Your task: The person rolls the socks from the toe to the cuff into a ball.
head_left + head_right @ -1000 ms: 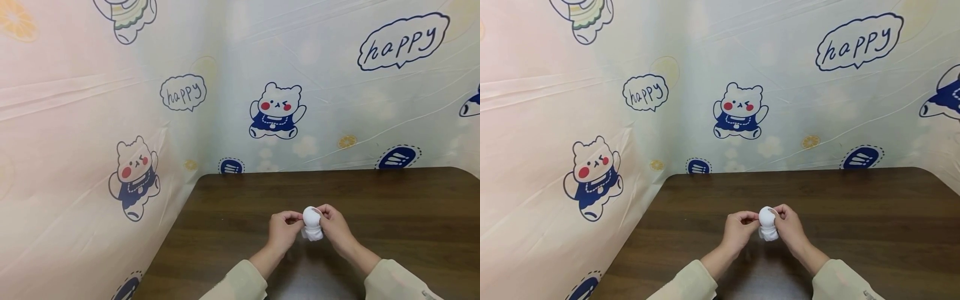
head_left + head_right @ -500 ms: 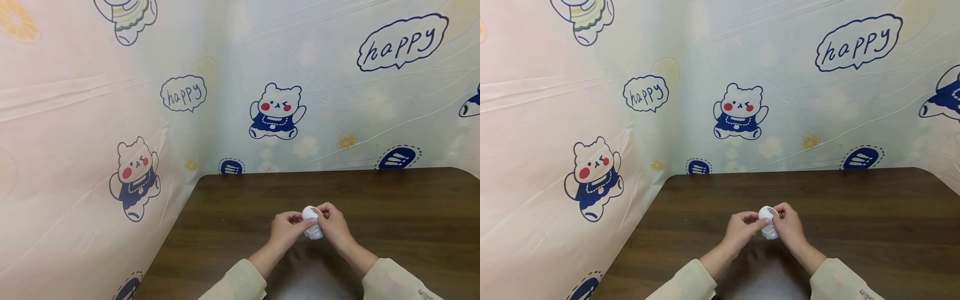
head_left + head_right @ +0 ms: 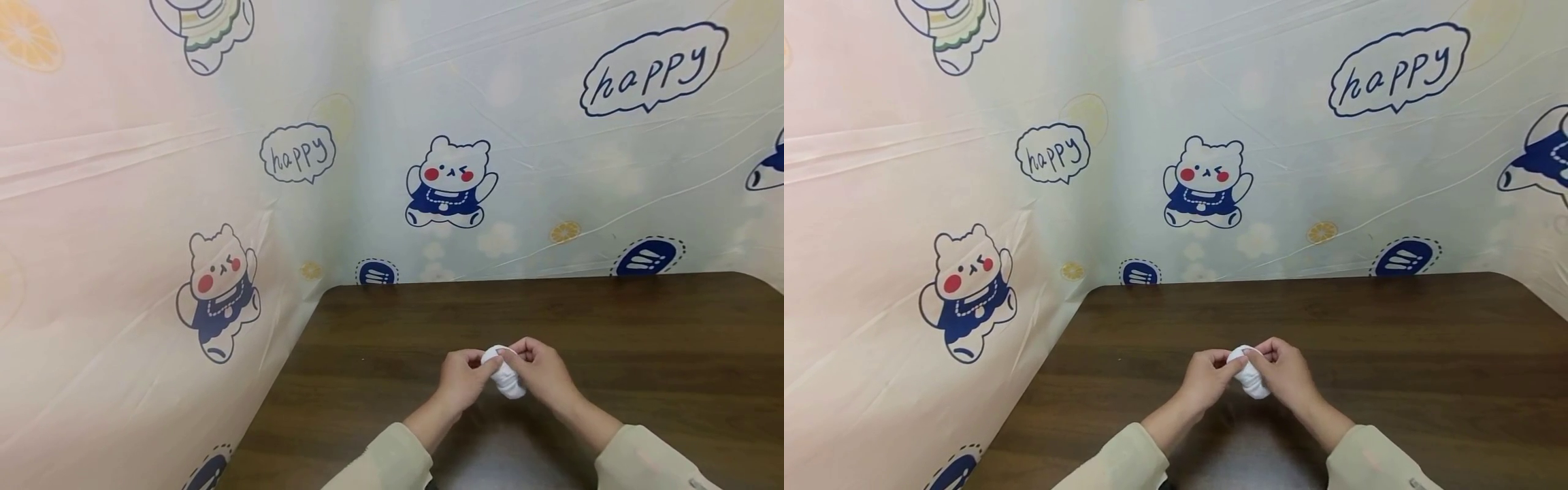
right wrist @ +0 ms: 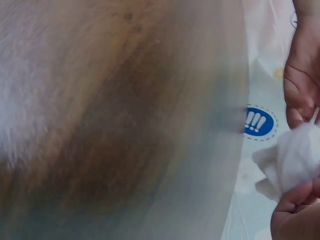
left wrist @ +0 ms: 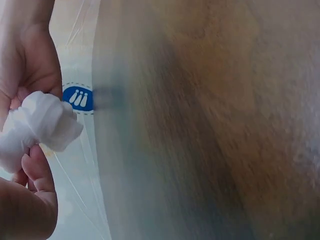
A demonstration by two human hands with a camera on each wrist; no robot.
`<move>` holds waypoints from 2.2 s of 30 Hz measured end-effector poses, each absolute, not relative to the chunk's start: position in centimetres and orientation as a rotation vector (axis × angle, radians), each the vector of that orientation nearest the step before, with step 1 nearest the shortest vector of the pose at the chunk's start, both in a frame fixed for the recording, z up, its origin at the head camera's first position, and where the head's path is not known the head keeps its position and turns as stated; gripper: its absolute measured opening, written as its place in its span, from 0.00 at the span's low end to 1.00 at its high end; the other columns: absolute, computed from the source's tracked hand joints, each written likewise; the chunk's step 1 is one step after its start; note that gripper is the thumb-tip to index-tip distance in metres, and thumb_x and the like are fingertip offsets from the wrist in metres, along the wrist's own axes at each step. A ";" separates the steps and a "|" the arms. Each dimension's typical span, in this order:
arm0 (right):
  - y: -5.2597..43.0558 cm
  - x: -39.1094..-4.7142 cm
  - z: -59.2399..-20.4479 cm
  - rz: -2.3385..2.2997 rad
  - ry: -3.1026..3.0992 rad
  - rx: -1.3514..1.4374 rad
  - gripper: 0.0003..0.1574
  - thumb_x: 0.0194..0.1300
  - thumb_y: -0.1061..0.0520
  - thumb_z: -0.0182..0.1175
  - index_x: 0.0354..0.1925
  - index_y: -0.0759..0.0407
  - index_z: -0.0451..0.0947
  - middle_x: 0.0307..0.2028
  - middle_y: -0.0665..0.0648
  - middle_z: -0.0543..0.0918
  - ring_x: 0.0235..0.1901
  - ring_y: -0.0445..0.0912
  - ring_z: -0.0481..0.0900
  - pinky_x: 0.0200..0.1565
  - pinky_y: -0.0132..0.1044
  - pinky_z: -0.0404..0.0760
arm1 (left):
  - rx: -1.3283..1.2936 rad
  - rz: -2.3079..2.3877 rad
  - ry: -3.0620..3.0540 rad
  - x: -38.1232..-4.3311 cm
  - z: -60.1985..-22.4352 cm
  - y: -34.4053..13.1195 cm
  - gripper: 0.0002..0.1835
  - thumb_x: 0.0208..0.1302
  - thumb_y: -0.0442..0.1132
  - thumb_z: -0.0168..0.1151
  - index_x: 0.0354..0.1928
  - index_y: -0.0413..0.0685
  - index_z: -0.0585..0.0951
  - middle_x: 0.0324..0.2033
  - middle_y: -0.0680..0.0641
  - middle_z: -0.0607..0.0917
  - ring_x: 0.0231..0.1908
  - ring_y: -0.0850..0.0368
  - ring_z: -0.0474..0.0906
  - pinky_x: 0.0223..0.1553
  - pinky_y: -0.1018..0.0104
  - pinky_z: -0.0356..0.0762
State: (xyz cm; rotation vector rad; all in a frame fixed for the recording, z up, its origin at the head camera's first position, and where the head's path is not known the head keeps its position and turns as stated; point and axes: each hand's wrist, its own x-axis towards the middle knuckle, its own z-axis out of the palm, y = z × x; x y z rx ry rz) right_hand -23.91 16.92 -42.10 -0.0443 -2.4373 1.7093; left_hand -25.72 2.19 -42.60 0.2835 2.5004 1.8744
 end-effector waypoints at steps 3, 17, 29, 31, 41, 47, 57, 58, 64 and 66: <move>17.5 -23.8 -41.7 1.790 -2.501 -0.033 0.17 0.63 0.51 0.63 0.34 0.66 0.76 0.22 0.53 0.77 0.24 0.44 0.72 0.26 0.35 0.73 | 0.283 1.873 2.514 -26.0 -42.8 1.9 0.10 0.55 0.40 0.69 0.30 0.38 0.86 0.20 0.56 0.78 0.22 0.65 0.68 0.22 0.72 0.67; 18.5 -23.7 -41.1 2.207 -2.423 0.201 0.18 0.69 0.55 0.53 0.39 0.74 0.74 0.24 0.51 0.77 0.24 0.40 0.74 0.29 0.33 0.74 | 0.262 1.938 2.450 -26.5 -42.7 1.9 0.11 0.53 0.39 0.70 0.31 0.36 0.86 0.21 0.55 0.80 0.23 0.66 0.69 0.23 0.72 0.67; 17.2 -22.8 -41.2 1.381 -2.623 0.223 0.18 0.52 0.51 0.72 0.29 0.59 0.74 0.23 0.49 0.77 0.22 0.42 0.71 0.24 0.34 0.70 | 0.206 1.980 2.454 -26.7 -42.3 1.9 0.11 0.53 0.40 0.70 0.31 0.37 0.87 0.21 0.55 0.81 0.24 0.65 0.69 0.24 0.71 0.67; 17.3 -22.8 -41.4 1.328 -2.621 0.226 0.17 0.51 0.52 0.72 0.28 0.57 0.73 0.22 0.49 0.77 0.21 0.42 0.70 0.23 0.34 0.69 | 0.209 1.988 2.434 -26.8 -42.3 1.8 0.11 0.53 0.40 0.69 0.31 0.36 0.87 0.21 0.54 0.81 0.23 0.65 0.70 0.24 0.71 0.69; 18.3 -23.2 -41.6 1.191 -2.559 0.272 0.15 0.44 0.70 0.65 0.24 0.54 0.71 0.19 0.47 0.71 0.20 0.42 0.67 0.24 0.34 0.65 | 0.193 2.029 2.365 -27.2 -42.0 1.8 0.11 0.54 0.38 0.69 0.31 0.34 0.86 0.20 0.52 0.81 0.20 0.60 0.76 0.24 0.68 0.75; 18.6 -23.3 -41.4 1.095 -2.552 0.201 0.18 0.39 0.74 0.60 0.24 0.53 0.70 0.20 0.49 0.73 0.20 0.45 0.67 0.23 0.39 0.66 | 0.178 2.047 2.310 -27.3 -42.0 1.9 0.12 0.55 0.39 0.69 0.31 0.34 0.86 0.18 0.53 0.80 0.19 0.61 0.74 0.21 0.73 0.70; 20.0 -24.1 -41.7 0.938 -2.423 0.217 0.21 0.37 0.76 0.62 0.22 0.54 0.67 0.26 0.54 0.69 0.25 0.47 0.68 0.27 0.38 0.67 | 0.138 2.082 2.217 -27.5 -41.6 1.4 0.12 0.56 0.38 0.68 0.32 0.32 0.85 0.19 0.52 0.80 0.19 0.62 0.74 0.22 0.73 0.71; 20.2 -24.2 -41.7 0.950 -2.431 0.217 0.21 0.38 0.76 0.63 0.23 0.55 0.68 0.28 0.55 0.70 0.26 0.48 0.69 0.27 0.38 0.68 | 0.138 2.080 2.217 -27.6 -41.6 1.3 0.12 0.56 0.38 0.67 0.32 0.32 0.85 0.19 0.52 0.80 0.19 0.62 0.74 0.22 0.74 0.71; 20.9 -23.9 -41.7 0.992 -2.550 0.210 0.13 0.50 0.69 0.66 0.36 0.62 0.77 0.32 0.57 0.79 0.26 0.47 0.71 0.28 0.39 0.71 | 0.158 2.068 2.206 -27.6 -41.7 1.0 0.13 0.56 0.38 0.67 0.33 0.31 0.85 0.19 0.51 0.81 0.19 0.61 0.75 0.22 0.74 0.71; 20.9 -23.8 -41.7 0.987 -2.550 0.222 0.14 0.52 0.70 0.64 0.40 0.62 0.79 0.33 0.58 0.81 0.25 0.47 0.71 0.28 0.39 0.71 | 0.178 2.056 2.200 -27.6 -41.7 0.9 0.13 0.57 0.38 0.67 0.33 0.31 0.85 0.20 0.50 0.81 0.20 0.60 0.75 0.22 0.73 0.71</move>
